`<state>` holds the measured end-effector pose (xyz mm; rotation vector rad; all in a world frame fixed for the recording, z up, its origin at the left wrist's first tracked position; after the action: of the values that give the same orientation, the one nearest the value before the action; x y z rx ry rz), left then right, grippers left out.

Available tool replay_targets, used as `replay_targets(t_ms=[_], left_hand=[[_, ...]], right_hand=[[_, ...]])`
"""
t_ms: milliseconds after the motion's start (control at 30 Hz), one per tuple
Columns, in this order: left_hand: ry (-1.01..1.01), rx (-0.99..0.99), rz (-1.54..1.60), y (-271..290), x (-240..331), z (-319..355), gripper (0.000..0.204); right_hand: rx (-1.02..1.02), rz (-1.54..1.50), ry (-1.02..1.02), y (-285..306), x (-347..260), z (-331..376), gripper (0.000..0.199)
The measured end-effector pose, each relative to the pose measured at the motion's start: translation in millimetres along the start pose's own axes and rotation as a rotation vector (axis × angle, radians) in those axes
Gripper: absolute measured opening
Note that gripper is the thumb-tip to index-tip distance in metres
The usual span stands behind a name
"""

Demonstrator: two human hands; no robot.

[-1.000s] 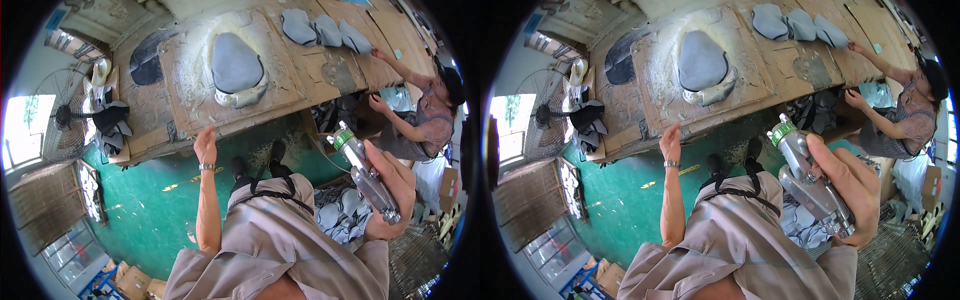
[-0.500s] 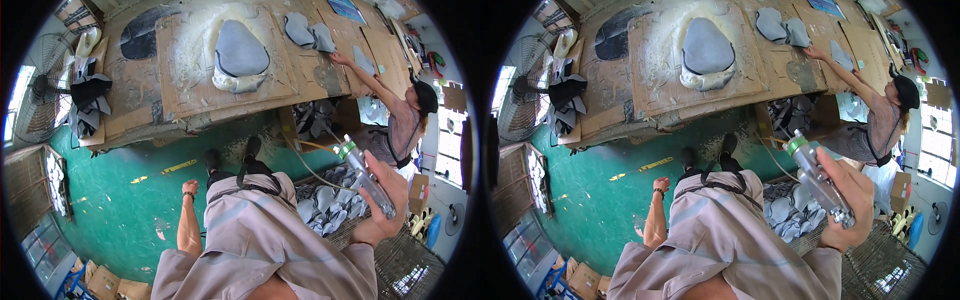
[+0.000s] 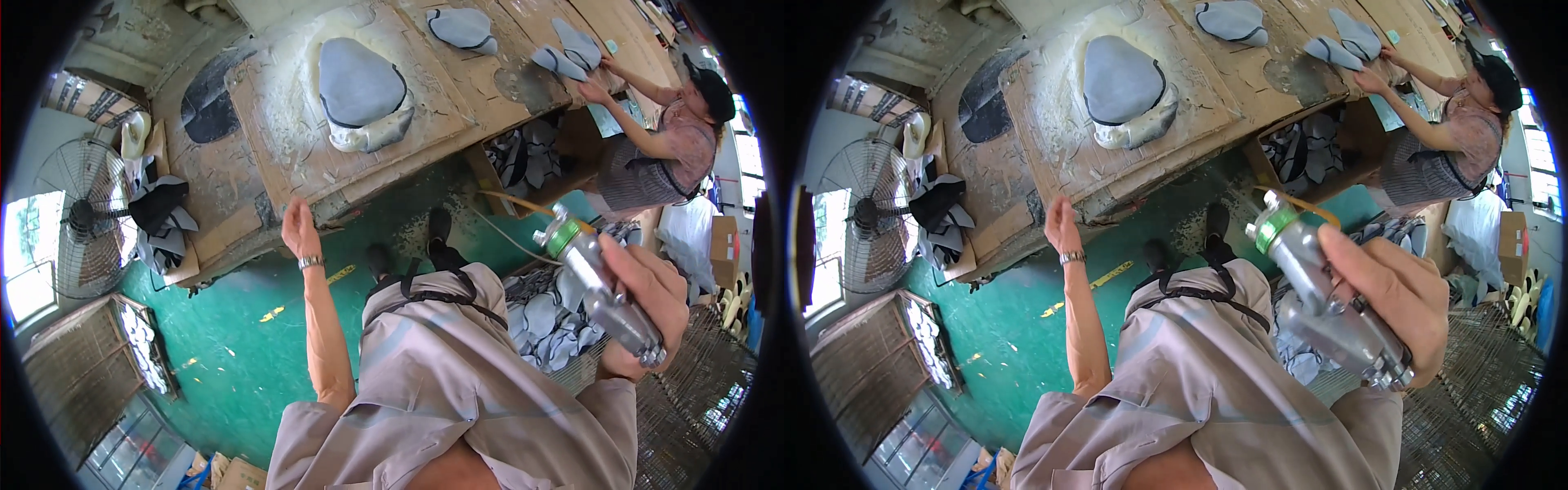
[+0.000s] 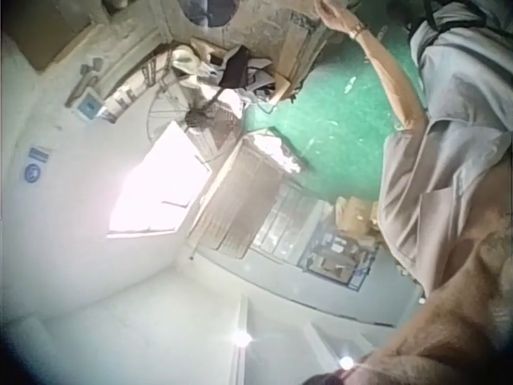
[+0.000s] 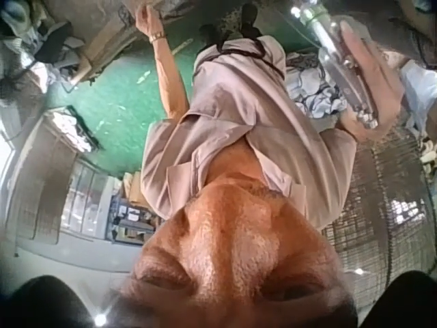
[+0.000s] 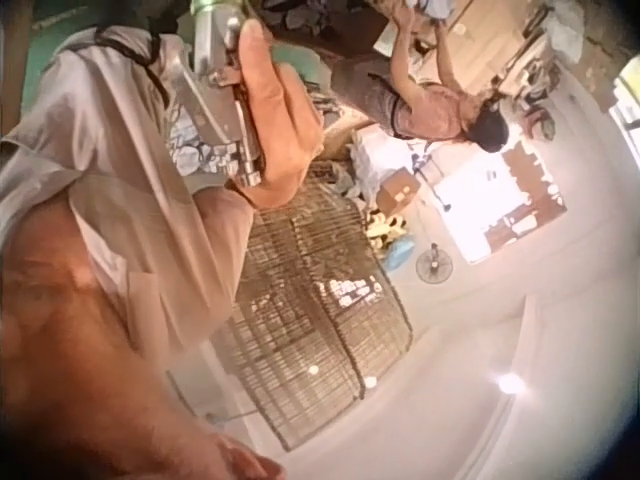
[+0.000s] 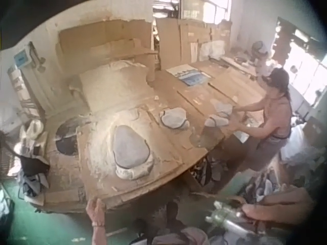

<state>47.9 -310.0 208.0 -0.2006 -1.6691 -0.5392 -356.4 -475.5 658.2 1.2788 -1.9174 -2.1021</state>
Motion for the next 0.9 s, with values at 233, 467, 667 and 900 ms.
replay_targets(t_ms=[233, 467, 667, 900], left_hand=[[-0.341, -0.197, -0.097, -113.0, 125.3, -86.3, 0.032], [-0.652, -0.357, -0.682, -169.2, 104.8, -106.8, 0.035], [-0.678, -0.283, -0.667, -174.9, 110.2, -123.7, 0.02], [-0.678, -0.341, -0.623, -187.6, 153.9, -144.9, 0.023]], right_hand=[[0.002, -0.124, -0.303, -0.8, 26.3, 9.2, 0.05], [0.046, -0.046, -0.415, 19.9, 52.5, 6.2, 0.051], [0.083, -0.12, -0.452, 28.6, 82.3, 15.2, 0.06], [0.037, -0.209, -0.264, 22.1, 93.4, 11.8, 0.057]])
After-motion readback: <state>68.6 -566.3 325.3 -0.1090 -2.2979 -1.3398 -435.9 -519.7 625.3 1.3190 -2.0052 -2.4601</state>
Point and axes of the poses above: each hand's wrist, its own z-axis away from the middle knuckle, its own y-axis out of the back of the hand, x = y × z, the point moved 4 cm from there along -z, towards the middle knuckle, and after that the axes turned 11 degrees about -y, right-handed, at the moved point
